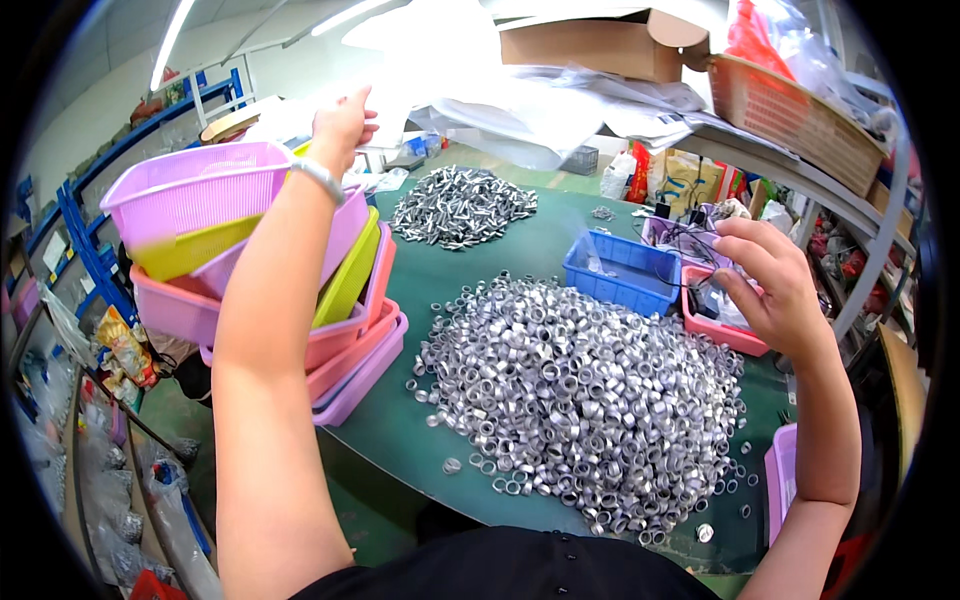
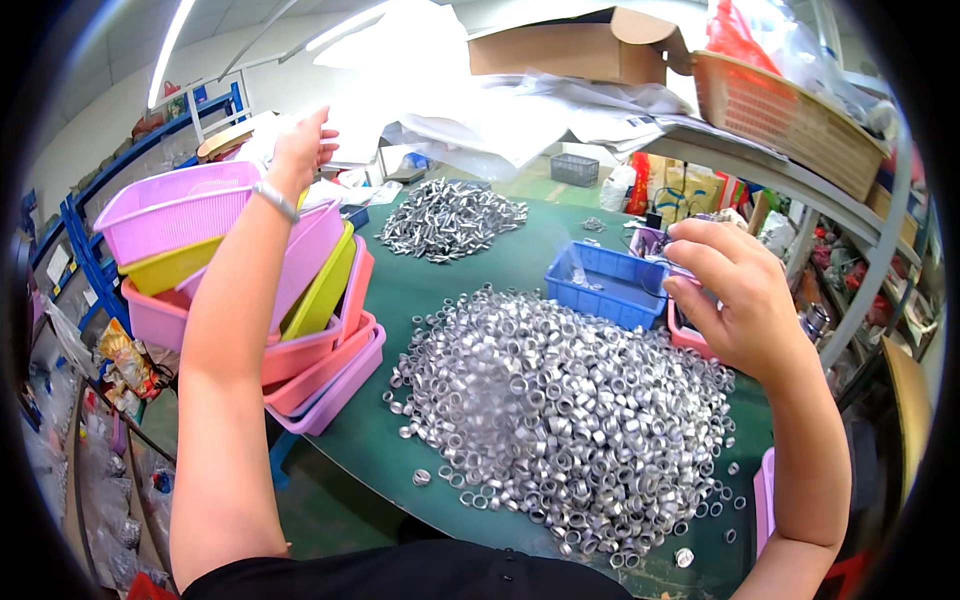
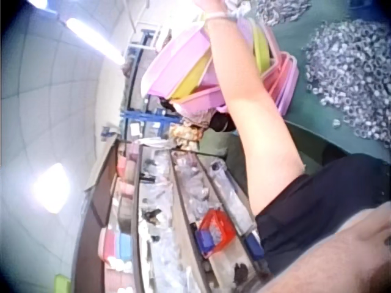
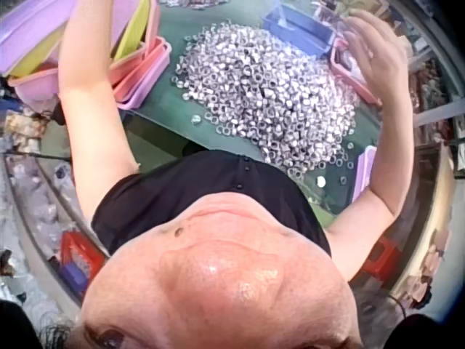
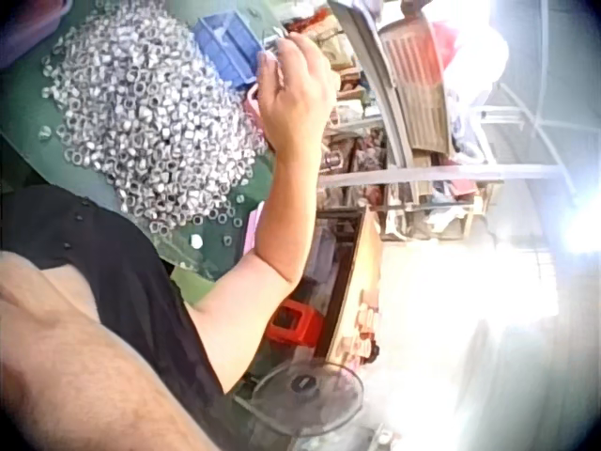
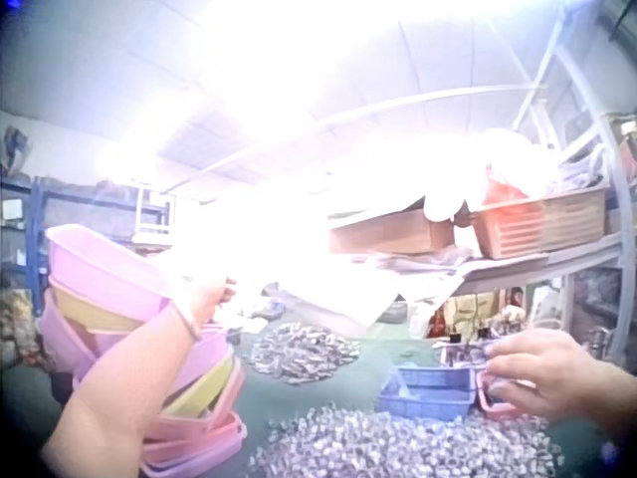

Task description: The person sorts small silver metal rings and flat discs from a large pile on a green table. They pick up the items by hand, inspect them, and place them into a purple basket. The person then transfers the sorted items into a clear plastic bag and places the bag into a blue bin.

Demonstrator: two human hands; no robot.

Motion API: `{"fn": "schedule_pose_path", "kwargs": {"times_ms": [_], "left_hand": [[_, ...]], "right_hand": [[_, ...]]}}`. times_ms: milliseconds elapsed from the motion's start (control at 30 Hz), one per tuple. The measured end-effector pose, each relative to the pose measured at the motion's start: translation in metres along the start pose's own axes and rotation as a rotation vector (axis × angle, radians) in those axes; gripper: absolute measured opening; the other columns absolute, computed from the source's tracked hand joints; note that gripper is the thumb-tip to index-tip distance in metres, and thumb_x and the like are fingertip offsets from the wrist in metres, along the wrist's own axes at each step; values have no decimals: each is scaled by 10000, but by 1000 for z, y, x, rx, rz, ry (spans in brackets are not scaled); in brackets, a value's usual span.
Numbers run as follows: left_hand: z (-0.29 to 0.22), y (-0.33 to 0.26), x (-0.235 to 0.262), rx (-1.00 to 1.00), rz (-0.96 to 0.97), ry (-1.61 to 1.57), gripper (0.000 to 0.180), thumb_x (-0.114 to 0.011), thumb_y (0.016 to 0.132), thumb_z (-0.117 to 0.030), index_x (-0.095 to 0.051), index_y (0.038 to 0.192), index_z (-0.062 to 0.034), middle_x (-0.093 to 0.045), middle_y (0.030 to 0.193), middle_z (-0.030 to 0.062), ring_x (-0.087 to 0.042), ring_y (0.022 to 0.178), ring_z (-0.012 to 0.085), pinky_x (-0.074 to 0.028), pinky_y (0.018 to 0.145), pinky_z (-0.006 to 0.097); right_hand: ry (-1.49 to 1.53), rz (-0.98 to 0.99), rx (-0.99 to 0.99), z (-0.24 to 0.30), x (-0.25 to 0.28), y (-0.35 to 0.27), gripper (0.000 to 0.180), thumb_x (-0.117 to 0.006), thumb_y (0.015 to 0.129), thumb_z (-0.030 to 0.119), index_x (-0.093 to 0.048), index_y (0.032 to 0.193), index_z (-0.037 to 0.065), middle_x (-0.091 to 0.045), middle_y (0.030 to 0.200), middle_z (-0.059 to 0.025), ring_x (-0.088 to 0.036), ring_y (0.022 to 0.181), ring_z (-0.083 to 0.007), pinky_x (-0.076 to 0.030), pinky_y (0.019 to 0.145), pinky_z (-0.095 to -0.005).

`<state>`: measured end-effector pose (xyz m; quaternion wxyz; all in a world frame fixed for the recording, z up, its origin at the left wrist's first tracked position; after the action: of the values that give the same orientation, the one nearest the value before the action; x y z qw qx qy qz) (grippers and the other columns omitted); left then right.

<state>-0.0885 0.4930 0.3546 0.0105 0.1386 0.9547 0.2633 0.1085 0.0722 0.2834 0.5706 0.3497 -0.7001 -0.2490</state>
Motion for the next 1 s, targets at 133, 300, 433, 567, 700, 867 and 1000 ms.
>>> {"fn": "schedule_pose_path", "kwargs": {"times_ms": [133,300,433,567,700,867,1000], "left_hand": [[-30,79,-1,148,-72,-33,600,-546,753,-509,-460,1059,0,-537,876,120,-523,648,148,-453,537,235],[-45,149,16,182,-91,49,736,-589,693,-542,-408,1145,10,-497,891,125,-508,665,141,-458,536,206],[-49,189,36,208,70,123,652,-602,715,-480,-433,1086,28,-510,839,98,-496,640,106,-448,541,182],[-39,207,39,252,229,178,347,-593,775,-352,-544,878,-24,-541,724,20,-490,625,64,-421,542,156],[-25,230,42,258,254,165,164,-566,808,-226,-592,748,-75,-563,684,-10,-494,603,57,-411,533,163],[20,307,56,238,349,122,121,-567,791,-162,-559,675,-127,-536,578,-44,-467,482,32,-365,425,153],[1,273,56,243,287,120,130,-548,813,-178,-588,731,-85,-566,609,-30,-497,500,33,-382,420,137]], "right_hand": [[5,77,65,-19,-24,68,185,-615,693,88,-559,851,10,-568,940,-126,-550,834,-297,-441,721,-367],[-18,152,97,-28,-31,165,178,-602,709,95,-558,860,12,-567,949,-131,-546,853,-305,-445,730,-371],[-46,121,100,-27,-32,221,169,-586,732,110,-555,865,9,-566,938,-132,-550,837,-307,-447,717,-368],[-42,198,41,-31,-45,249,159,-570,756,128,-553,866,14,-565,919,-113,-554,812,-294,-451,697,-353],[-49,214,67,-38,-58,256,157,-576,752,130,-553,862,19,-567,912,-104,-554,798,-295,-452,688,-355],[-21,174,90,-49,-63,239,151,-579,752,116,-552,864,18,-570,894,-108,-554,798,-301,-449,682,-355],[99,321,61,-42,-57,218,183,-582,753,27,-550,931,2,-562,987,-123,-559,845,-288,-446,712,-320]]}}
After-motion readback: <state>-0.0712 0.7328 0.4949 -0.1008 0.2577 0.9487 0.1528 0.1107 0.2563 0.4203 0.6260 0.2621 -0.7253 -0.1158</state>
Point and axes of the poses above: each hand's wrist, its own y-axis towards the middle knuckle, its own x-axis out of the back of the hand, z = x × y, the point moved 1 cm from there along y, towards the middle knuckle
